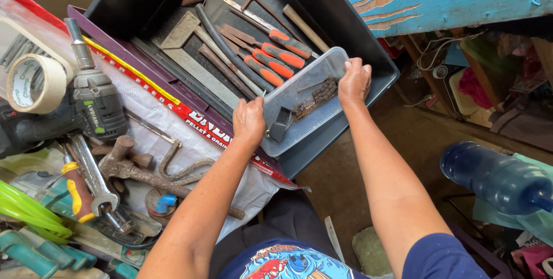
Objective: The person empties a black toolbox tray onto a cloth-covered workbench and sorts the tools. They pick up screwdrivers, files, a hammer, a drill and other hand tools one at a time, group similar items together, and arrange them in a pile on the bench while small parts go into a white plastic tray.
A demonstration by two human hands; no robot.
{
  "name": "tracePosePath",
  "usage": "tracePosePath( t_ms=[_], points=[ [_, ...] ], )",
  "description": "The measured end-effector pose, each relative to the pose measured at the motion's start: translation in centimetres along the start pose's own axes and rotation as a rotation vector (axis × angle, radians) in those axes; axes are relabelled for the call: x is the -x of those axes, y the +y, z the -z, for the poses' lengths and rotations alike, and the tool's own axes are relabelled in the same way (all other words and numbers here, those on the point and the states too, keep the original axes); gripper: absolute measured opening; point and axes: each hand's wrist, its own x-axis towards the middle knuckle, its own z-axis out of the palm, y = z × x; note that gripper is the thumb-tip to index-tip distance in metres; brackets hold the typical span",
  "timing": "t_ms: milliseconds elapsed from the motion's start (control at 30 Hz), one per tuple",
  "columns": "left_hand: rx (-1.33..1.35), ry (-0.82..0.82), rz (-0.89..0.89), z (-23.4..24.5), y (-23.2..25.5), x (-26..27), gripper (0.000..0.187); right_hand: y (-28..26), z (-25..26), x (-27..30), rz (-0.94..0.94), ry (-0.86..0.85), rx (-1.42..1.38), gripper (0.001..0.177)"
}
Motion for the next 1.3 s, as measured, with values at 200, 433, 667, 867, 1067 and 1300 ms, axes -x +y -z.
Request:
tracePosePath(
  t_ms=[200, 433, 667, 867, 1067, 1300],
  points=[
    [-0.058, 0.089, -0.104, 2.3, -0.5, -3.5, 0.014, 0.0, 1.4, 0.0, -0.038, 0.055, 0.053, 0.024],
    [-0.068, 0.215, -0.215, 6.8, -0.8, -6.0, 0.007, -1.7, 3.2, 0.6, -0.107, 0.031, 0.113, 0.028],
    [0.091, 0.358, -0.237, 12.7, -0.4, -5.5, 0.012, -4.5, 6.0, 0.2, -0.075, 0.084, 0.049, 0.027],
    [0.309, 0.382, -0.077, 17.3, -0.9, -0.8, 0.017, -9.6, 8.9, 0.2, 0.06, 0.116, 0.034, 0.026],
    [0.369, 0.521, 0.065, 21.3, -1.5, 5.1, 0.017, -16.6, 11.9, 0.5, 0.263, 0.127, -0.039, 0.026],
    [0.392, 0.628, 0.186, 24.4, -2.6, 11.6, 0.017, -23.9, 14.1, 1.9, 0.452, 0.055, 0.021, 0.028]
  ],
)
